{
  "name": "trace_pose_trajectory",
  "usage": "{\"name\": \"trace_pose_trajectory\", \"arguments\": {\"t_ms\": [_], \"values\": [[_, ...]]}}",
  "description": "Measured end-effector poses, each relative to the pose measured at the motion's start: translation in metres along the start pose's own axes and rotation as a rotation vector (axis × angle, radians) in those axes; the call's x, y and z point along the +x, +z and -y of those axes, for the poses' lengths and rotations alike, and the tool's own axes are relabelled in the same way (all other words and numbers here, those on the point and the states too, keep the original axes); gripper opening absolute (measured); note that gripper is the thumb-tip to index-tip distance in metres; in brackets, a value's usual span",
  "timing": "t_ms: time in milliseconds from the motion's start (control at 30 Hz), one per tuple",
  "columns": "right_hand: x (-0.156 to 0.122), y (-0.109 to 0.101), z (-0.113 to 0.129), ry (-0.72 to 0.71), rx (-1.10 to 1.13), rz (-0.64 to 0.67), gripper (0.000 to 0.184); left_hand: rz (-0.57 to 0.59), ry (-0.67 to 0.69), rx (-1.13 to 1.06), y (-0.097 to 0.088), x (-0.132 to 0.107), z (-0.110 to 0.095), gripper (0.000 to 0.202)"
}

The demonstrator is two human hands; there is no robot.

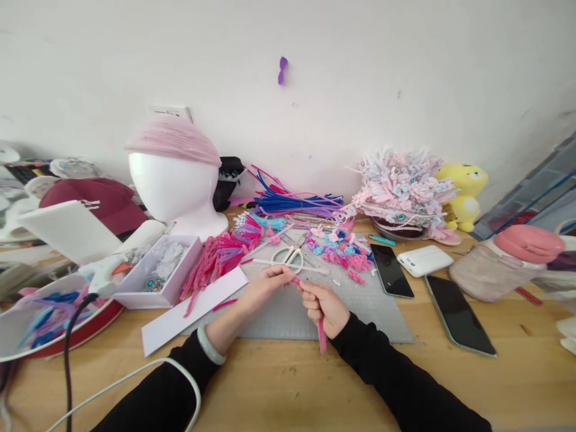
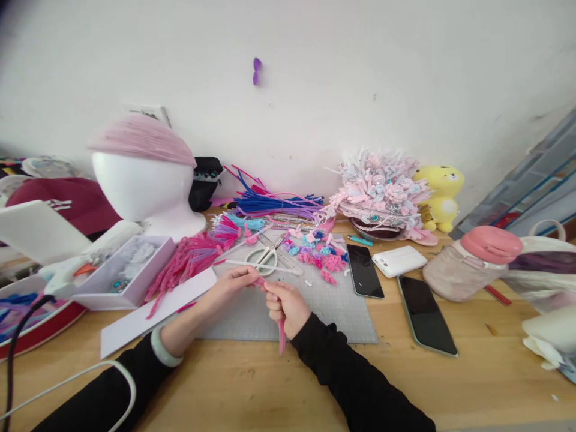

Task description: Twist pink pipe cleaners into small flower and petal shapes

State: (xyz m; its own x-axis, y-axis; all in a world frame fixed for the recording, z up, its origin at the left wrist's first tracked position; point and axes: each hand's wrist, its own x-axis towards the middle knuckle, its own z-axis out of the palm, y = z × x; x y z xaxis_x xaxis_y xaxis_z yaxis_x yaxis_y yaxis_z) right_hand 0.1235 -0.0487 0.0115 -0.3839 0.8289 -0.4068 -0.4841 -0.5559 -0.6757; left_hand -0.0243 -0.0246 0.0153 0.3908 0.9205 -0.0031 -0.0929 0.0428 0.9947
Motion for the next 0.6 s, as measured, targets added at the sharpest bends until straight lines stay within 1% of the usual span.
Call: {"name": "trace_pose_trajectory", "arguments": {"t_ms": [67, 133, 167, 233, 333, 400, 500, 567, 600], "values": [[0.0, 0.001, 0.0, 0.007, 0.01, 0.019, 0.022, 0.005, -0.062, -0.259, 0.005, -0.002, 0.002, 0.017], [-0.001, 0.002, -0.001, -0.007, 0.023, 0.037, 0.022, 0.01, -0.117, -0.454, 0.011, -0.004, 0.004, 0.018], [-0.001, 0.002, -0.001, -0.028, 0.024, 0.039, 0.022, 0.003, -0.128, -0.51, 0.013, -0.005, 0.005, 0.017], [-0.001, 0.004, -0.002, -0.107, -0.013, 0.016, 0.023, -0.043, -0.097, -0.528, 0.018, -0.006, 0.007, 0.016], [-0.003, 0.005, -0.002, -0.287, -0.217, -0.078, 0.025, -0.116, 0.024, -0.381, 0.022, -0.008, 0.005, 0.015], [-0.005, 0.004, -0.001, -0.434, -0.424, -0.152, 0.023, -0.119, 0.094, -0.221, 0.024, -0.01, 0.001, 0.014], [-0.006, 0.002, 0.0, -0.631, -0.681, -0.234, 0.021, -0.127, 0.149, 0.041, 0.024, -0.01, -0.006, 0.016], [-0.006, 0.0, 0.001, -0.702, -0.755, -0.261, 0.022, -0.152, 0.163, 0.167, 0.023, -0.01, -0.009, 0.017], [-0.005, 0.0, 0.001, -0.704, -0.754, -0.266, 0.022, -0.156, 0.169, 0.205, 0.023, -0.009, -0.01, 0.017]]}}
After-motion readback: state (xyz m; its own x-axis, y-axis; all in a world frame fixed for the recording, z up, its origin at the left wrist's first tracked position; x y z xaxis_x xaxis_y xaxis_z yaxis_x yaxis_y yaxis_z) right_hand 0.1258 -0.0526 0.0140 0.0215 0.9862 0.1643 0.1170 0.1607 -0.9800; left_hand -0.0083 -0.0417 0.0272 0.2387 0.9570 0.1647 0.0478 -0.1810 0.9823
